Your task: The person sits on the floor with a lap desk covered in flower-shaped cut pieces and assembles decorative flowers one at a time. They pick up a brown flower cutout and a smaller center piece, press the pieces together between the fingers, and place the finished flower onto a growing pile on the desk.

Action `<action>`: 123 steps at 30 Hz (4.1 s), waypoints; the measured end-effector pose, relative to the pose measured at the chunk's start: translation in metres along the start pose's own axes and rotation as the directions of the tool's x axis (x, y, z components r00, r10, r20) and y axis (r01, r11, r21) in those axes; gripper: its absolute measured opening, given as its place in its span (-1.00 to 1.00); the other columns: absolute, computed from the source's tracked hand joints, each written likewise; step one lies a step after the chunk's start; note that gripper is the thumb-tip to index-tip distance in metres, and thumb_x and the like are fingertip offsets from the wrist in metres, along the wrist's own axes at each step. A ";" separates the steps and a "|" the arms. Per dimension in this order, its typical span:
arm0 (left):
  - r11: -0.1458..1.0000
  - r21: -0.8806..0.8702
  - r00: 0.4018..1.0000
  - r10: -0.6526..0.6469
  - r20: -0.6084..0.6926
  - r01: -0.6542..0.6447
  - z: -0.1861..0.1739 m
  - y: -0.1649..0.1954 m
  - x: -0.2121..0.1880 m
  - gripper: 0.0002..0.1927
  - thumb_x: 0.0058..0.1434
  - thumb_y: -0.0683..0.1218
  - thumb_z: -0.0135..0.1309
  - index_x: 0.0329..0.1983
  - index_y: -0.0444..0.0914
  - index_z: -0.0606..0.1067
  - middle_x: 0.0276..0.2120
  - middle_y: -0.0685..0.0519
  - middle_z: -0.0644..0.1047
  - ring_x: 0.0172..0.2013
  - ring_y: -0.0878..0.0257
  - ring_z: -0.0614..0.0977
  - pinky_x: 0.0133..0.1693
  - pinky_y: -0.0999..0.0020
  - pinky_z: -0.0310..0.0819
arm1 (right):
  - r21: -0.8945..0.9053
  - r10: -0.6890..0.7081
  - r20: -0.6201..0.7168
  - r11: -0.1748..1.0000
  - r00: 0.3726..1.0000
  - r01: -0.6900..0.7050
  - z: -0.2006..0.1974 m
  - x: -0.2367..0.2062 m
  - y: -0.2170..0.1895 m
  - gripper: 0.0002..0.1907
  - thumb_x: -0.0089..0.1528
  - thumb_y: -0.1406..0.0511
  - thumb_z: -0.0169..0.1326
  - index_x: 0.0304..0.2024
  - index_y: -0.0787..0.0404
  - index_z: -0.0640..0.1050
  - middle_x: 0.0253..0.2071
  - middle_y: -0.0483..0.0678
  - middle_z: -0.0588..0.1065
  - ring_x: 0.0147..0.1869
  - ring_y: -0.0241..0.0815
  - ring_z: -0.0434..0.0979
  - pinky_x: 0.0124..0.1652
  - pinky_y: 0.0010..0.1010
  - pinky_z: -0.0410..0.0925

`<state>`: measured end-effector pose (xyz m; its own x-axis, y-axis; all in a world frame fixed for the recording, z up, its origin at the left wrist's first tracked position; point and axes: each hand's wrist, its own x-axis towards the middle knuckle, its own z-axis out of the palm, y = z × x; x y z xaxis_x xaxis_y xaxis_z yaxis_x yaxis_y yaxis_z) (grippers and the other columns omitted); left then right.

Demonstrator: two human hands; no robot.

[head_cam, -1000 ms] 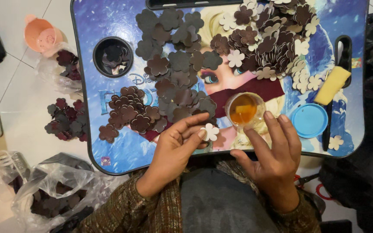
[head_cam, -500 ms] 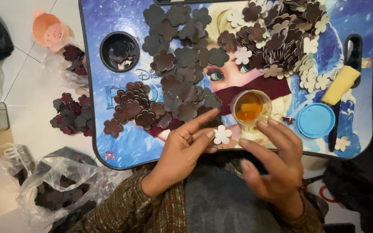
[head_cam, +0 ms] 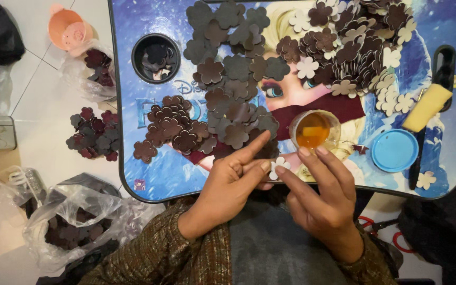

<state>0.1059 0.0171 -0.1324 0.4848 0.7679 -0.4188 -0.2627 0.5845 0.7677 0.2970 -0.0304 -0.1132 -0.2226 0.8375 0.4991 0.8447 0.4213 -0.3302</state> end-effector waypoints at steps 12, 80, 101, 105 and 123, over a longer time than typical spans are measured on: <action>1.000 0.017 1.000 -0.008 -0.009 0.008 -0.002 0.000 0.000 -0.29 0.42 -0.16 -0.02 0.60 -0.25 0.05 -0.11 0.06 0.61 -0.21 0.45 0.57 -0.12 0.48 0.56 | 0.066 0.078 -0.040 0.995 0.996 -0.075 -0.001 0.003 0.000 -0.68 0.02 0.49 0.12 -0.17 0.16 0.64 0.20 0.09 0.46 0.31 0.14 0.42 0.29 -0.15 0.30; 0.995 0.031 0.995 -0.099 0.032 0.098 -0.023 0.021 -0.013 -0.62 0.42 -0.20 -0.07 0.26 -0.34 0.51 -0.11 0.08 0.63 -0.15 0.43 0.65 -0.08 0.47 0.63 | 0.706 0.695 0.281 0.317 0.662 -0.633 -0.028 -0.004 -0.018 -0.24 0.22 0.61 0.05 0.48 0.37 0.25 -0.18 0.05 0.52 -0.13 -0.32 0.55 -0.06 -0.56 0.44; 0.998 0.031 0.990 -0.056 0.132 0.052 -0.030 0.016 -0.017 -0.59 0.50 -0.13 -0.10 0.37 -0.26 0.44 0.00 0.15 0.60 -0.06 0.47 0.60 -0.01 0.47 0.59 | 0.644 0.568 0.547 0.185 0.615 -0.743 -0.002 0.032 -0.014 -0.17 0.16 0.60 0.10 0.49 0.38 0.19 -0.25 -0.02 0.54 -0.16 -0.36 0.55 -0.11 -0.59 0.40; 0.998 -0.020 0.987 -0.057 0.148 0.061 -0.031 0.011 -0.015 -0.58 0.50 -0.13 -0.10 0.40 -0.25 0.41 0.02 0.12 0.59 -0.03 0.43 0.60 0.01 0.44 0.58 | 0.635 0.571 0.556 0.179 0.605 -0.752 0.001 0.031 -0.014 -0.15 0.17 0.60 0.11 0.51 0.37 0.20 -0.25 -0.02 0.54 -0.18 -0.37 0.52 -0.13 -0.60 0.38; 1.000 -0.003 1.000 0.020 0.017 -0.020 -0.028 0.019 -0.017 -0.24 0.24 -0.25 0.19 0.51 -0.31 0.23 -0.13 0.03 0.66 -0.11 0.42 0.64 -0.03 0.52 0.52 | 0.630 0.564 0.544 0.214 0.622 -0.746 0.007 0.043 -0.023 -0.20 0.18 0.58 0.09 0.46 0.40 0.17 -0.15 0.08 0.58 -0.13 -0.31 0.60 -0.09 -0.55 0.45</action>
<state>0.0692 0.0222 -0.1245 0.4933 0.7750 -0.3949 -0.2748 0.5696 0.7746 0.2644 -0.0016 -0.0902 0.0728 0.9474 -0.3118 0.0404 -0.3152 -0.9482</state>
